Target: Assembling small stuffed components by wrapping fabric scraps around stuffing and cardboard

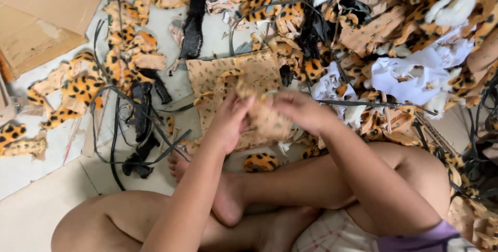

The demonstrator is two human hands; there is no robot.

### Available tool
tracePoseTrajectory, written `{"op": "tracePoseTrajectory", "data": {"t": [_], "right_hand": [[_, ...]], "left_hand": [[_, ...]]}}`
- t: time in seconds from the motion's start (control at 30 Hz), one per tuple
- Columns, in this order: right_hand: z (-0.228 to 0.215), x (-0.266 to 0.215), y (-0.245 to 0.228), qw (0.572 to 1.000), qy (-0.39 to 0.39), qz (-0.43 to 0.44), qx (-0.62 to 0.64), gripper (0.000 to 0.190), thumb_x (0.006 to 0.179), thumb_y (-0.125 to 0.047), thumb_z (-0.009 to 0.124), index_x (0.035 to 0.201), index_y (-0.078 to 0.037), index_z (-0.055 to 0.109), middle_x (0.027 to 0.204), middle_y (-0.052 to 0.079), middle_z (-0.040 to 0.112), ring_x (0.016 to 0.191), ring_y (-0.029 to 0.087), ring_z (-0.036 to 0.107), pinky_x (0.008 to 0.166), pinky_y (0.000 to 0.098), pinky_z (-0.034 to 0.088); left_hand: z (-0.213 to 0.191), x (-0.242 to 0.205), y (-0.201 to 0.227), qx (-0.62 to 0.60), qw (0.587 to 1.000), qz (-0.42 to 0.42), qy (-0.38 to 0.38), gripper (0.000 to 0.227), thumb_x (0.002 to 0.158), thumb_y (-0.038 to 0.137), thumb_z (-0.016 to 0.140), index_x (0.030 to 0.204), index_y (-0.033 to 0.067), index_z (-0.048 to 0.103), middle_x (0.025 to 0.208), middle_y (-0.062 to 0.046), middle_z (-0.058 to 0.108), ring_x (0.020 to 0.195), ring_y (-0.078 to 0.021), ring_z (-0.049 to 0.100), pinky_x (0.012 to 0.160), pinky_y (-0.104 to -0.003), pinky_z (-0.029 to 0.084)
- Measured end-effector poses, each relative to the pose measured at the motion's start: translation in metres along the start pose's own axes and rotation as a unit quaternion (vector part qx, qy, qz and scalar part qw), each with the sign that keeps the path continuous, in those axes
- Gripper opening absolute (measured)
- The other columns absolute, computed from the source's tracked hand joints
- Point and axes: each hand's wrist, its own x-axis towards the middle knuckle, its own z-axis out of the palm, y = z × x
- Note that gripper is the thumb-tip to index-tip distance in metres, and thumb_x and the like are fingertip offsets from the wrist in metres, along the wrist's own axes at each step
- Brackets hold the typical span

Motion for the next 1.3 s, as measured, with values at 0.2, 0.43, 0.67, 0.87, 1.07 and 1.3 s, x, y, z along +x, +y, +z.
{"op": "tracePoseTrajectory", "data": {"t": [0.2,0.43,0.67,0.87,1.07,1.3], "right_hand": [[0.016,0.005,0.097,0.999,-0.038,-0.015,-0.025,0.042,0.085,-0.004,0.079,0.122,-0.003,0.059,0.108,0.006,0.070,0.097,0.016,0.062,0.087,0.0316,0.056],[0.026,0.034,0.113,0.999,0.037,-0.024,-0.024,0.025,0.093,-0.008,0.071,0.115,-0.008,0.061,0.069,0.009,0.067,0.045,0.017,0.065,0.045,0.0251,0.054],[0.031,0.043,0.123,0.989,0.052,0.042,0.130,0.022,0.094,-0.004,0.069,0.115,-0.005,0.061,0.074,0.007,0.062,0.049,0.015,0.063,0.042,0.0293,0.058],[0.029,0.045,0.129,0.998,0.050,-0.007,0.033,0.035,0.094,-0.010,0.070,0.125,-0.008,0.054,0.086,0.013,0.066,0.060,0.024,0.070,0.053,0.0339,0.062],[0.032,0.039,0.109,0.938,0.086,-0.105,-0.320,0.033,0.092,-0.018,0.072,0.122,-0.017,0.059,0.096,0.013,0.076,0.090,0.033,0.075,0.079,0.0462,0.061],[0.028,0.042,0.113,0.889,0.077,-0.135,-0.431,0.033,0.095,-0.022,0.067,0.126,-0.019,0.056,0.087,0.007,0.074,0.081,0.030,0.073,0.072,0.0440,0.061]], "left_hand": [[-0.066,-0.012,-0.064,0.042,0.993,0.003,0.111,0.074,0.087,0.019,0.079,0.150,0.0054,0.042,0.138,-0.024,0.054,0.124,-0.0345,0.058,0.102,-0.049,0.052],[-0.083,0.011,-0.077,0.163,0.966,0.148,0.134,0.039,0.099,0.021,0.070,0.126,0.0044,0.047,0.096,-0.009,0.058,0.086,-0.0178,0.063,0.076,-0.035,0.055],[-0.069,0.004,-0.045,0.219,0.939,0.208,0.166,0.029,0.102,0.016,0.064,0.119,0.0062,0.043,0.078,0.001,0.039,0.061,-0.0100,0.048,0.053,-0.024,0.042],[-0.080,0.013,-0.049,0.251,0.933,0.194,0.167,0.023,0.103,0.014,0.060,0.116,0.0051,0.044,0.084,-0.007,0.051,0.061,-0.0141,0.056,0.055,-0.028,0.047],[-0.091,0.026,-0.065,0.321,0.903,0.217,0.185,0.016,0.104,0.010,0.058,0.115,0.0038,0.048,0.095,-0.022,0.069,0.066,-0.0260,0.067,0.057,-0.036,0.054],[-0.091,0.027,-0.061,0.373,0.865,0.267,0.206,0.017,0.101,0.009,0.063,0.112,0.0059,0.051,0.093,-0.018,0.074,0.064,-0.0264,0.067,0.054,-0.034,0.053]]}}
